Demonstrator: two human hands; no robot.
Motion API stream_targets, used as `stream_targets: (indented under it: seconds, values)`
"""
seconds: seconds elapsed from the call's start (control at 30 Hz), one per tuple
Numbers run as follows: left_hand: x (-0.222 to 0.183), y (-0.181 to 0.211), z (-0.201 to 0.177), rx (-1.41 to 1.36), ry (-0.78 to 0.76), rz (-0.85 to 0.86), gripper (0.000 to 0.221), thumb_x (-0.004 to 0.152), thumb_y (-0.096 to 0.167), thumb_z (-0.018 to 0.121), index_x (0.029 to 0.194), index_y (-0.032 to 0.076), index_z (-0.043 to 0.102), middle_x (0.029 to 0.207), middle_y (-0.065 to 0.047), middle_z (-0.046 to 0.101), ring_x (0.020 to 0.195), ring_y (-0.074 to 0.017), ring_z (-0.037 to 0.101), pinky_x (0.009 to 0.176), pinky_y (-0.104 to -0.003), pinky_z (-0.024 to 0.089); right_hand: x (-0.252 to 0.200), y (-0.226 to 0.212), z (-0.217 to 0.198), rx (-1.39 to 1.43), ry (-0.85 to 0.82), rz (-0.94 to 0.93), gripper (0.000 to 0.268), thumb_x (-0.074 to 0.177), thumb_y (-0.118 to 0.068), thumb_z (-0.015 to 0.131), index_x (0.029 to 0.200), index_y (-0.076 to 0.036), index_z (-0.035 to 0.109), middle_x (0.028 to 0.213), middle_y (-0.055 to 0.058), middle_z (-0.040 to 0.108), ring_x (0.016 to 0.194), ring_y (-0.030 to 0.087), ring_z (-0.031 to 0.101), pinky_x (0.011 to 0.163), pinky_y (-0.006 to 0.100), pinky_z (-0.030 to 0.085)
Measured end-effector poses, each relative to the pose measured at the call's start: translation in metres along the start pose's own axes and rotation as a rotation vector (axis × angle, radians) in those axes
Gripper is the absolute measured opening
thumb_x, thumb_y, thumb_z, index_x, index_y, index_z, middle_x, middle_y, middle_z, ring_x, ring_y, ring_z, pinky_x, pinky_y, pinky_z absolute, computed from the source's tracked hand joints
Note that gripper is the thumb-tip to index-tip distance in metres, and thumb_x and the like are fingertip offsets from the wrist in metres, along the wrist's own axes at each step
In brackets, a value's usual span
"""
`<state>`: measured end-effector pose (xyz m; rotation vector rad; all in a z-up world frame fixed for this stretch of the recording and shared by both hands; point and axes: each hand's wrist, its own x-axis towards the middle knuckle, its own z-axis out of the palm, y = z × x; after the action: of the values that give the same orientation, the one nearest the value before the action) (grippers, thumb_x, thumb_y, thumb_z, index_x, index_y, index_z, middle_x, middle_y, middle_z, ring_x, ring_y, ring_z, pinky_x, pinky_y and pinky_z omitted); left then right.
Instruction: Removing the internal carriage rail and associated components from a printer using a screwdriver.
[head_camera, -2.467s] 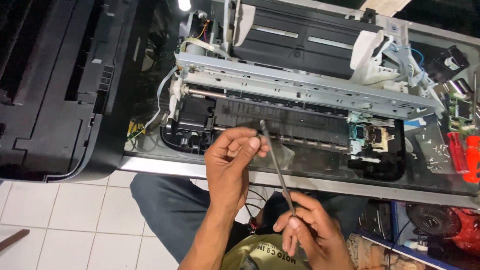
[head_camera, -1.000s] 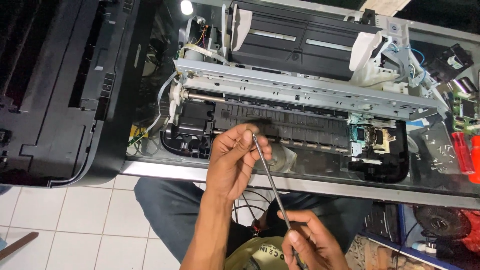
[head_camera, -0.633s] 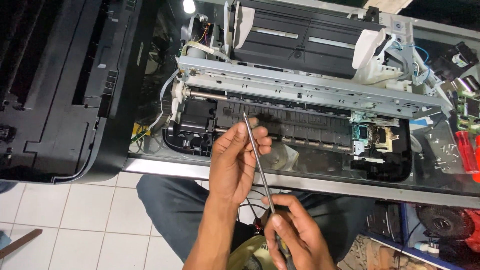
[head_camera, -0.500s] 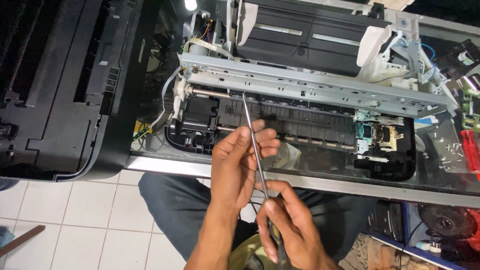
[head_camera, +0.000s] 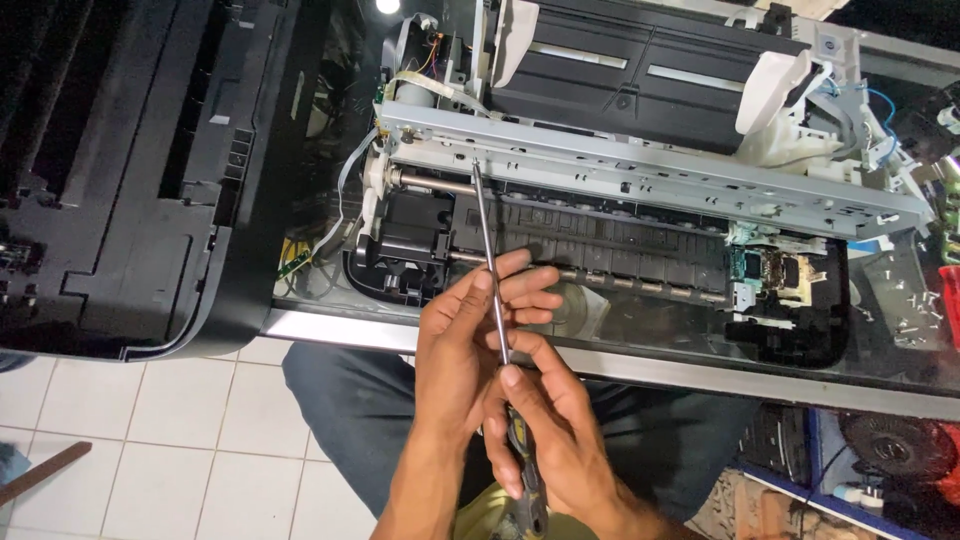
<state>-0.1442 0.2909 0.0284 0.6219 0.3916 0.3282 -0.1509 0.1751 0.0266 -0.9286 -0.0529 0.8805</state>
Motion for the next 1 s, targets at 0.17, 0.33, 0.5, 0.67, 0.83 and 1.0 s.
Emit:
stream_targets:
  seconds: [0.17,0.33,0.5,0.67,0.83,1.0]
  values:
    - [-0.002,0.01,0.001,-0.014,-0.036,-0.062,0.048,0.102,0.023,0.052,0.131,-0.015,0.061,0.116,-0.031,0.074,0.091,-0.0332,0.074,0.08,-0.035,0.06,0.003,0.001,0.005,-0.004,-0.001,-0.02,0.039,0.104,-0.017,0.051,0.139,0.0,0.047,0.066,0.015,0.049,0.032,0.02,0.046,0.025,0.031,0.038]
    - [-0.001,0.013,0.002,-0.002,-0.047,-0.089,0.051,0.102,0.024,0.051,0.133,-0.015,0.059,0.117,-0.031,0.073,0.09,-0.0301,0.074,0.082,-0.032,0.059,0.006,0.002,0.007,0.013,0.008,0.013,0.039,0.105,-0.019,0.05,0.14,-0.003,0.047,0.067,0.015,0.048,0.032,0.02,0.046,0.026,0.031,0.037]
    - [0.0,0.014,0.003,-0.002,-0.028,-0.118,0.051,0.102,0.024,0.051,0.133,-0.016,0.059,0.116,-0.031,0.073,0.089,-0.03,0.074,0.085,-0.032,0.058,0.009,0.003,0.009,0.057,0.005,0.01,0.037,0.105,-0.019,0.051,0.139,-0.005,0.047,0.066,0.015,0.047,0.031,0.02,0.045,0.025,0.031,0.037]
    - [-0.002,0.015,0.003,0.014,-0.037,-0.11,0.051,0.102,0.024,0.051,0.133,-0.015,0.06,0.117,-0.03,0.074,0.091,-0.0299,0.074,0.085,-0.032,0.058,0.009,0.005,0.011,0.056,0.021,0.003,0.035,0.106,-0.018,0.048,0.138,-0.005,0.048,0.066,0.015,0.045,0.03,0.02,0.044,0.024,0.031,0.035]
    - [-0.012,0.02,-0.004,0.004,-0.023,-0.113,0.05,0.1,0.021,0.051,0.136,-0.013,0.059,0.123,-0.03,0.072,0.101,-0.0303,0.072,0.094,-0.036,0.056,0.012,0.006,0.015,0.072,0.007,-0.003,0.034,0.106,-0.02,0.049,0.136,-0.004,0.049,0.068,0.016,0.047,0.03,0.021,0.045,0.022,0.031,0.034]
    - [-0.05,0.026,-0.026,0.561,0.086,0.039,0.068,0.091,0.047,0.054,0.143,0.005,0.06,0.142,-0.012,0.071,0.128,-0.0189,0.067,0.107,-0.03,0.048,0.015,0.012,0.02,0.145,0.014,0.013,0.032,0.106,-0.019,0.049,0.134,-0.003,0.051,0.079,0.014,0.05,0.036,0.019,0.046,0.028,0.03,0.037]
